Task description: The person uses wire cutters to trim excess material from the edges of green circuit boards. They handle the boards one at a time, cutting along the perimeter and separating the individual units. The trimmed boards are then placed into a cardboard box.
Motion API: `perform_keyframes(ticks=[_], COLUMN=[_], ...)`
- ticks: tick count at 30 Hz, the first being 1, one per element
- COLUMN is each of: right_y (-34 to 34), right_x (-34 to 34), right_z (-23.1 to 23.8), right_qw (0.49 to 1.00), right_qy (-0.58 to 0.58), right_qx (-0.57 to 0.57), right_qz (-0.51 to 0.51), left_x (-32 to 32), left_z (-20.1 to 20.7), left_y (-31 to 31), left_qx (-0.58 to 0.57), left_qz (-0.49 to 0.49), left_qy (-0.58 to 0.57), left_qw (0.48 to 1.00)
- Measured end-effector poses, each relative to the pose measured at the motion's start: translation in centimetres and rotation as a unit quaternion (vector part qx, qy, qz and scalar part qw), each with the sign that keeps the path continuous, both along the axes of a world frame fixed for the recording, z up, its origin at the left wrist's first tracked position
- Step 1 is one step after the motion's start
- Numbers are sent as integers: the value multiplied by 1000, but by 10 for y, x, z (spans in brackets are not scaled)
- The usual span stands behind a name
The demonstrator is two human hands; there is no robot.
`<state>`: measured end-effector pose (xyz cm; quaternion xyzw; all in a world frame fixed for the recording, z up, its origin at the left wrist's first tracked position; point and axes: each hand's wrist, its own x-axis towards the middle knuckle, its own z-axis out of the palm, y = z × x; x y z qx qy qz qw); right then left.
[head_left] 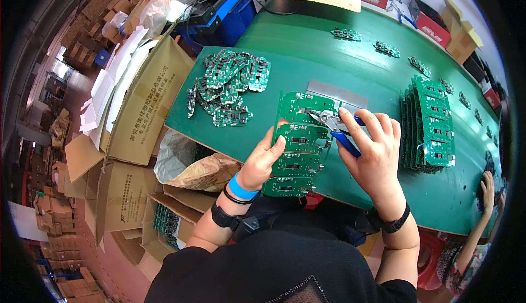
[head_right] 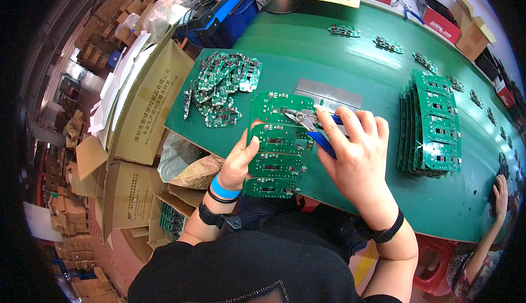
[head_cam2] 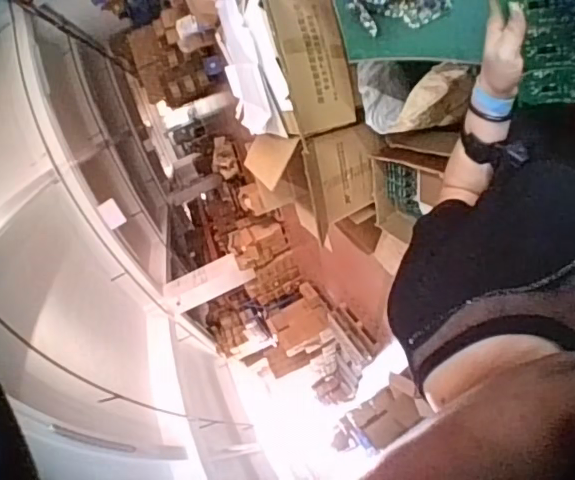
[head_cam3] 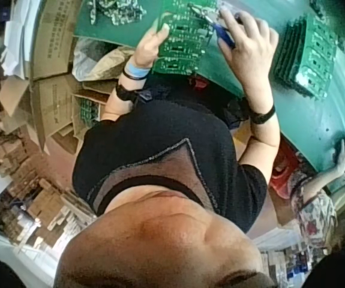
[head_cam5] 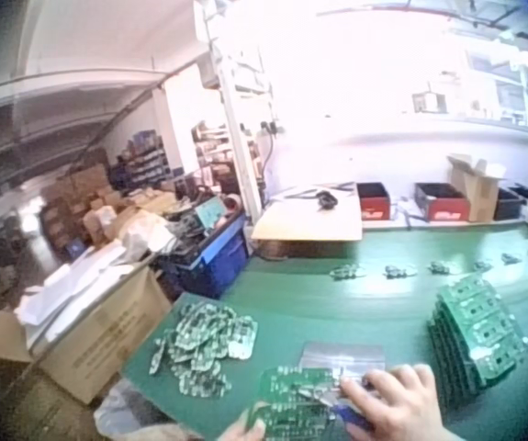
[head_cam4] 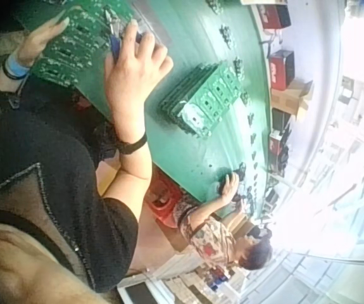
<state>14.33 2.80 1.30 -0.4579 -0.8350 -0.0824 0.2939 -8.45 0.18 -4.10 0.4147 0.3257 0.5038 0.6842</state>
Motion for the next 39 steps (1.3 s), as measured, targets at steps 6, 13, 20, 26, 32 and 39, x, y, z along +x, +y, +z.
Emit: perform_keyframes(ticks=[6,13,20,26,32,39], right_y=[3,6,3,-6,-8,-9], right_x=[1,-3,9,1,-3,2], right_z=[-5,-10,-4,-22,-26,-25], right_qw=[1000,999,995,996,997,996], right_qy=[-11,36,102,65,43,64], right_qx=[14,26,-14,-61,-63,-60], right_qz=[3,0,-9,12,-10,-22], left_x=[-2,-5,-19,-17,-5,-4], left_z=[-1,-2,-3,-30,-24,-14], left_y=[3,3,7,19,20,20], left_qx=[-1,-9,-115,-113,-111,-113], left_qz=[-16,-5,-53,-152,-157,-114], left_qy=[-20,-27,-276,-481,-513,-437], left_qw=[1000,1000,953,856,837,885])
